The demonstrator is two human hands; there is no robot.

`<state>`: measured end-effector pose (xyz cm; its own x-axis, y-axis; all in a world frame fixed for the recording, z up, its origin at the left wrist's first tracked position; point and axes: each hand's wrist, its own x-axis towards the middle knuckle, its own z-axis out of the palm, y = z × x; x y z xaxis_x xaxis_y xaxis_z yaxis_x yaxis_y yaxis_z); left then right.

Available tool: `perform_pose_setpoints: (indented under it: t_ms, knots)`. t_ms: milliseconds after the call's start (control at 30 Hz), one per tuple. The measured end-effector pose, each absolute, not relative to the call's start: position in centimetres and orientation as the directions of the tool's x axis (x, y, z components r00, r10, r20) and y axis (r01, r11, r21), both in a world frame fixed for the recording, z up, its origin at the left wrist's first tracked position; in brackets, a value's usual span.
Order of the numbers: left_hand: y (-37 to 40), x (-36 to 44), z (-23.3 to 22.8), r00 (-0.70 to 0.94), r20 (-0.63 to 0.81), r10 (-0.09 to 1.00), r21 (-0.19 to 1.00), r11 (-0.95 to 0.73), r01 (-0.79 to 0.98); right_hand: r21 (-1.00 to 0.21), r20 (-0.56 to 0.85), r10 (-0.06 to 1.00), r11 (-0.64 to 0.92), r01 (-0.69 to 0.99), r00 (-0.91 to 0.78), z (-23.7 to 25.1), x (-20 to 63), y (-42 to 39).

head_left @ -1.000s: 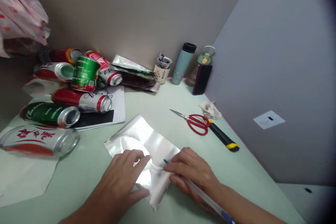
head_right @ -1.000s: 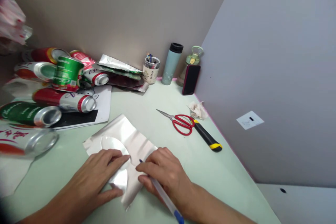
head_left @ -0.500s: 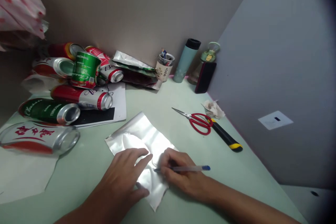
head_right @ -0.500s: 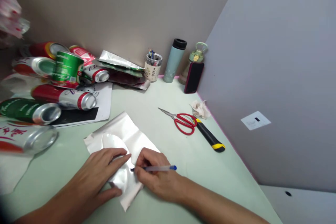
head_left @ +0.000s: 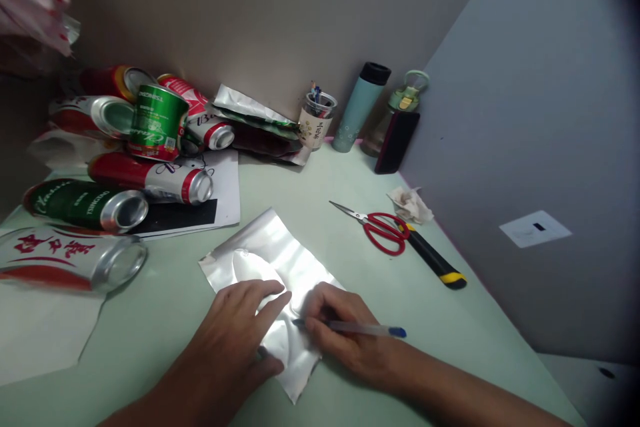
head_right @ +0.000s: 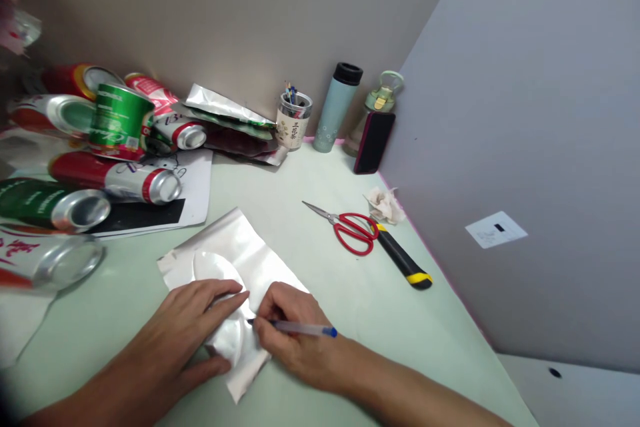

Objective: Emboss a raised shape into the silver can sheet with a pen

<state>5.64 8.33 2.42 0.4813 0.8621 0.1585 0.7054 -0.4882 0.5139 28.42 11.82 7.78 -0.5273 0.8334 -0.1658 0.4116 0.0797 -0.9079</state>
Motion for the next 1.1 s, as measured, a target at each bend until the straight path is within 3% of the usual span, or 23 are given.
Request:
perform_pose_setpoints:
  t_ms: [433, 867, 1100]
  knots:
    - [8.6, 5.7, 2.5, 0.495, 0.168, 0.852, 0.484, -0.509, 0.712, -0.843, -0.086, 0.816, 0.246, 0.478, -0.572, 8.2, 28.1, 11.8]
    - [8.5, 5.6, 2.7, 0.503, 0.167, 0.848, 0.484, -0.515, 0.708, -0.873, -0.007, 0.835, 0.263, 0.41, -0.55, 6.8, 28.1, 11.7]
    - [8.7, 5.6, 2.7, 0.502, 0.165, 0.849, 0.489, -0.512, 0.706, -0.933, -0.154, 0.863, 0.034, 0.359, -0.481, 7.2, 28.1, 11.8]
